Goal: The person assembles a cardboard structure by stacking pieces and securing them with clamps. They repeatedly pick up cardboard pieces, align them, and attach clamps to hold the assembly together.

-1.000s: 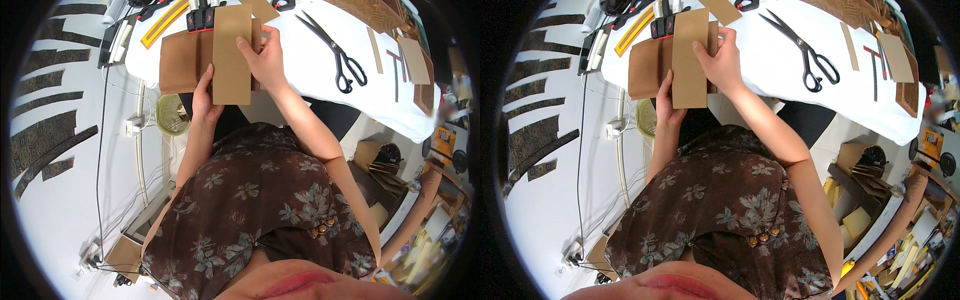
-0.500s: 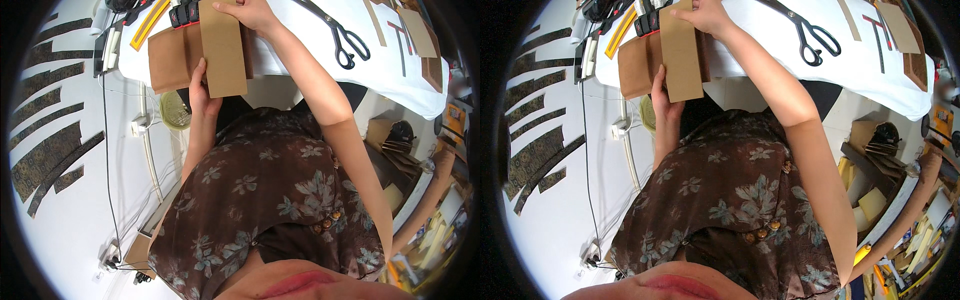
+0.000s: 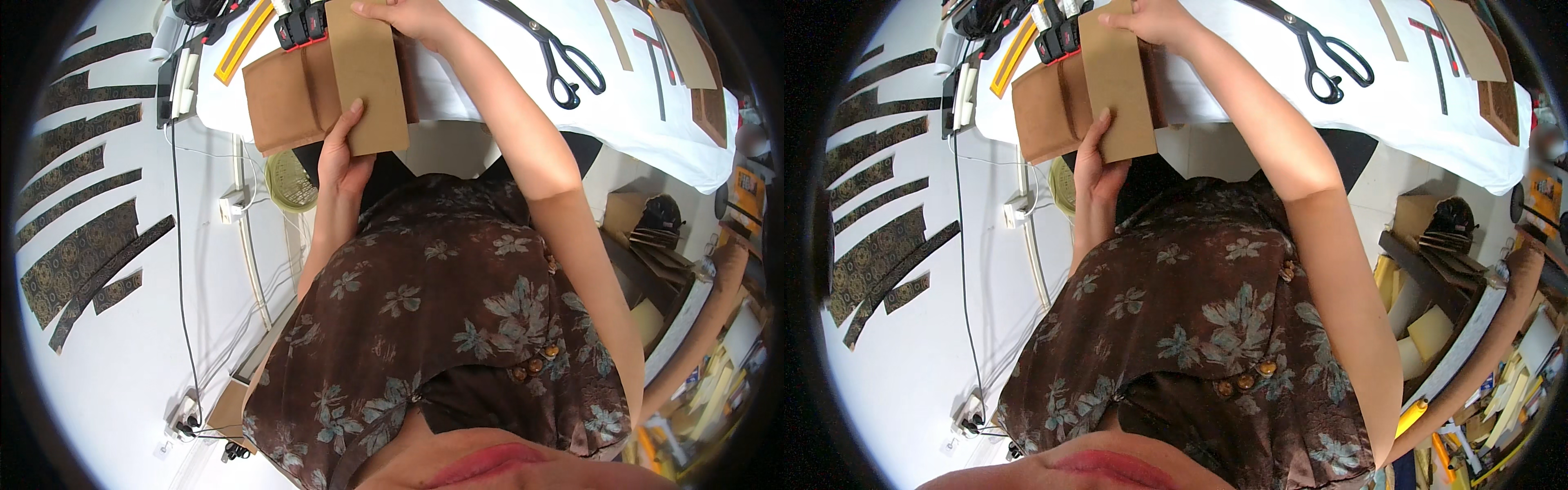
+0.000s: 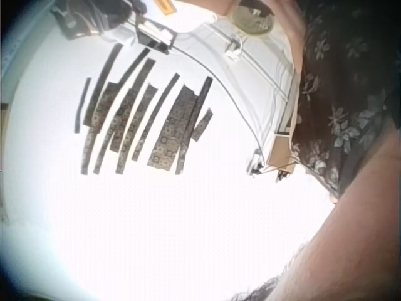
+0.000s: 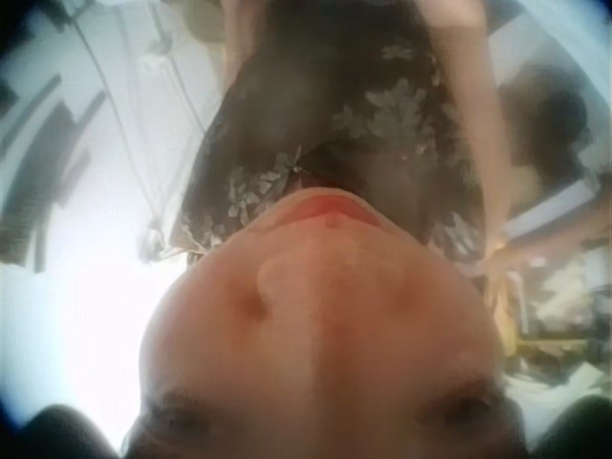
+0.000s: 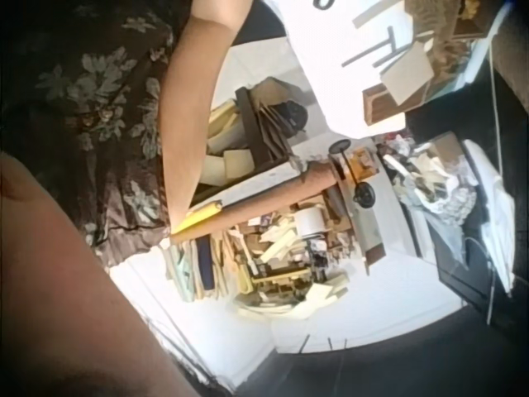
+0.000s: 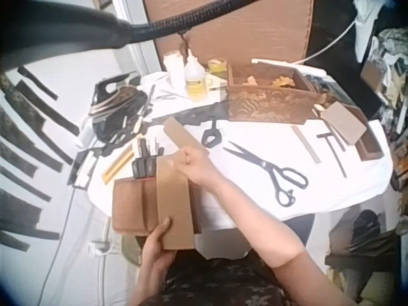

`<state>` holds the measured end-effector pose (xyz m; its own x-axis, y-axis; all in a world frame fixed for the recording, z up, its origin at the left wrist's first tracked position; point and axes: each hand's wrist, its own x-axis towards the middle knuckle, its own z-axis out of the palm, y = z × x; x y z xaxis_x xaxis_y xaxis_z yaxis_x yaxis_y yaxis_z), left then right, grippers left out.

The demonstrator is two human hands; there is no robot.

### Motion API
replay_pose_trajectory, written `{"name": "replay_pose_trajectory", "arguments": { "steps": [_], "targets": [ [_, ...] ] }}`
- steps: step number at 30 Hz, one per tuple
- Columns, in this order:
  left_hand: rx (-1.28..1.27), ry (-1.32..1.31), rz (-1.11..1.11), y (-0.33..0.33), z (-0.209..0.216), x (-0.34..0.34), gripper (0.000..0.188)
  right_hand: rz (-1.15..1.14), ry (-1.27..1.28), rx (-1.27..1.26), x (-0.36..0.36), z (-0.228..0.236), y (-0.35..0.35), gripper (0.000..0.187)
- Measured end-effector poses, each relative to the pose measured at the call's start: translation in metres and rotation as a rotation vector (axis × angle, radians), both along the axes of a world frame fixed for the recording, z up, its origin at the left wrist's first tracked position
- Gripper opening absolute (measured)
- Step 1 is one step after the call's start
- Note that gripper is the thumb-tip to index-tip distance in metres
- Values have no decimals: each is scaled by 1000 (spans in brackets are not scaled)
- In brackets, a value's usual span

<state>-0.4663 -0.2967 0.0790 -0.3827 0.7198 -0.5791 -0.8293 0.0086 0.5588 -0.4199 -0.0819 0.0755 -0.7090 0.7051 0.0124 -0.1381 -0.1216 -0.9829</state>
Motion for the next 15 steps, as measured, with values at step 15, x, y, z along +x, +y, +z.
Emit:
{"name": "replay_pose_trajectory", "arguments": {
  "steps": [15],
  "targets": [
    [-36,3,3,5,-4,-2,48,-51,-48,21,-3,1,5,23]
  ]
}}
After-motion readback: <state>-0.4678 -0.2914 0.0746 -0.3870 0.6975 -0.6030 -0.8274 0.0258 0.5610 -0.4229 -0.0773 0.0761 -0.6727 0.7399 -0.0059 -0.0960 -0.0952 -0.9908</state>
